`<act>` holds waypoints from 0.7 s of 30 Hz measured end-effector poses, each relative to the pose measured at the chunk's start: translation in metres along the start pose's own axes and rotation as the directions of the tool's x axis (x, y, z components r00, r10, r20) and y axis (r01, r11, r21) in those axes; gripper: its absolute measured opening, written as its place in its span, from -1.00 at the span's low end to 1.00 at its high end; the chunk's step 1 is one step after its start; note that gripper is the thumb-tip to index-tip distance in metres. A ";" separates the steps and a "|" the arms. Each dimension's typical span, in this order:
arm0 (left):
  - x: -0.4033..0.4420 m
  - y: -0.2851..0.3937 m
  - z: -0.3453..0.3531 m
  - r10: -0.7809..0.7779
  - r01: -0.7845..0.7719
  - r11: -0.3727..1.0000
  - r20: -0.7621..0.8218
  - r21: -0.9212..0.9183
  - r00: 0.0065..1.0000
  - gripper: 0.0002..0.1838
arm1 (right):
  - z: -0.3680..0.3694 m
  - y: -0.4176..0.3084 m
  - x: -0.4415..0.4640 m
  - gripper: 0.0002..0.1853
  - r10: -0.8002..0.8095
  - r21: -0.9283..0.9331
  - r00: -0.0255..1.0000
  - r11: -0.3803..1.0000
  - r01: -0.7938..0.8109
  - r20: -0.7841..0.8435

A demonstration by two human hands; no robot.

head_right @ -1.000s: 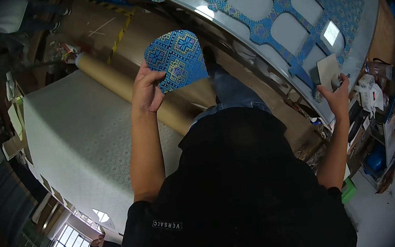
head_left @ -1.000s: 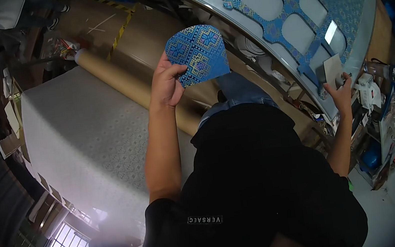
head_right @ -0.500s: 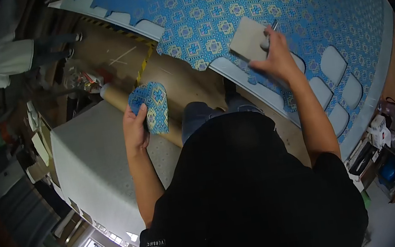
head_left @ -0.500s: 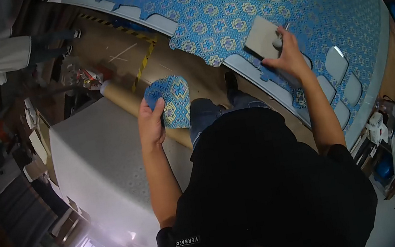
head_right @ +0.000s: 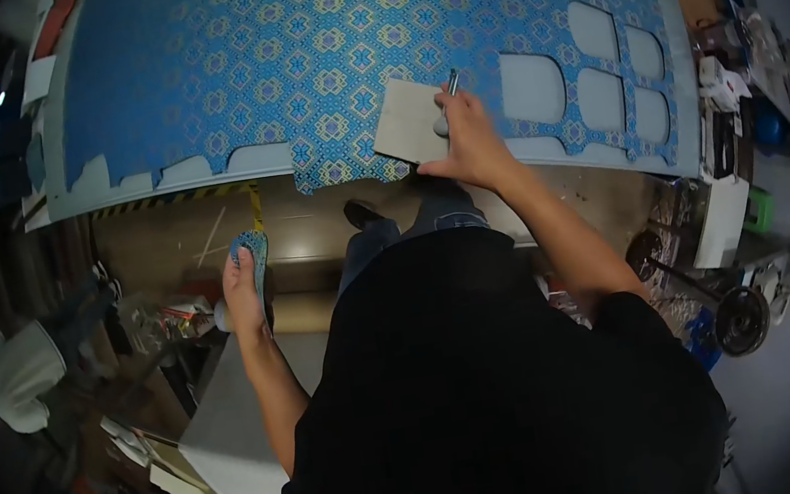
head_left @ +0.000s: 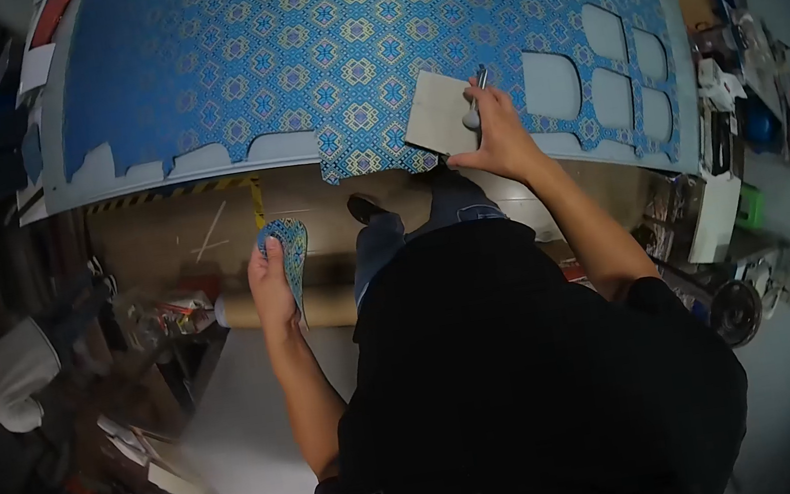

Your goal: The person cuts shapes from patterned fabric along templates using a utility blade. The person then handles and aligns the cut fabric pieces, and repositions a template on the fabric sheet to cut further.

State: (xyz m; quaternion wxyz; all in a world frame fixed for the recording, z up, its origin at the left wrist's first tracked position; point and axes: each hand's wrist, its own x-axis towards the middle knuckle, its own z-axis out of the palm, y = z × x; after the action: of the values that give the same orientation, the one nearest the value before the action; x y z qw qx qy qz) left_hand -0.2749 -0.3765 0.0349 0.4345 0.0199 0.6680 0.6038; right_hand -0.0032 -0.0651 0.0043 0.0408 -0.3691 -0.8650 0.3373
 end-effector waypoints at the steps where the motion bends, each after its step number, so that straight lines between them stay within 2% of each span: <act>1: 0.009 0.008 0.000 -0.010 0.009 1.000 0.028 0.019 1.000 -0.65 | 0.004 -0.004 -0.010 0.19 0.032 0.009 0.999 0.999 -0.032 -0.005; 4: 0.032 0.031 0.009 -0.035 0.028 0.992 0.053 0.122 0.998 -0.66 | 0.016 -0.009 -0.045 0.18 0.059 0.040 0.997 0.998 -0.056 -0.057; 6: 0.054 0.033 0.014 -0.036 0.013 0.992 0.191 0.124 0.981 -0.67 | 0.017 -0.015 -0.068 0.18 0.102 0.040 0.992 0.994 -0.099 -0.073; 10: 0.076 0.038 0.048 -0.013 -0.032 0.988 0.293 0.148 0.956 -0.60 | 0.017 -0.011 -0.096 0.19 0.201 0.069 0.973 0.979 -0.194 -0.115; 12: 0.080 0.041 0.071 -0.056 0.035 0.996 0.263 0.082 0.963 -0.61 | 0.011 -0.006 -0.099 0.19 0.216 0.089 0.967 0.975 -0.205 -0.138; 13: 0.092 0.034 0.071 -0.088 0.055 0.991 0.278 0.124 0.956 -0.43 | 0.007 -0.004 -0.099 0.19 0.231 0.104 0.959 0.971 -0.217 -0.161; 14: 0.103 0.025 0.077 -0.087 0.053 0.990 0.272 0.132 0.958 -0.43 | 0.003 -0.001 -0.098 0.19 0.230 0.113 0.960 0.970 -0.213 -0.159; 16: 0.114 0.011 0.094 0.057 -0.083 0.988 0.192 0.131 0.980 -0.40 | -0.009 0.007 -0.097 0.17 0.307 0.112 0.931 0.950 -0.290 -0.195; 17: 0.097 0.037 0.115 -0.044 0.019 0.985 0.138 0.174 0.989 -0.01 | -0.013 0.013 -0.095 0.17 0.304 0.118 0.933 0.951 -0.286 -0.194; 18: 0.098 0.041 0.124 -0.040 0.016 0.984 0.133 0.178 0.990 -0.01 | -0.017 0.020 -0.093 0.16 0.300 0.114 0.930 0.953 -0.281 -0.213; 20: 0.102 0.046 0.141 0.019 -0.025 0.977 0.031 0.214 0.999 -0.25 | -0.023 0.034 -0.090 0.16 0.297 0.120 0.927 0.954 -0.276 -0.228; 21: 0.102 0.051 0.148 0.019 -0.025 0.975 0.027 0.222 0.999 -0.25 | -0.026 0.040 -0.087 0.15 0.279 0.115 0.931 0.959 -0.259 -0.237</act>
State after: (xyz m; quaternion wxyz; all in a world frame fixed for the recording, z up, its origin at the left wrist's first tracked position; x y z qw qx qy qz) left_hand -0.2745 -0.1902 0.0366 0.4309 0.0834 0.7258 0.5296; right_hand 0.0931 -0.0886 0.0153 0.1183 -0.5218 -0.7796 0.3255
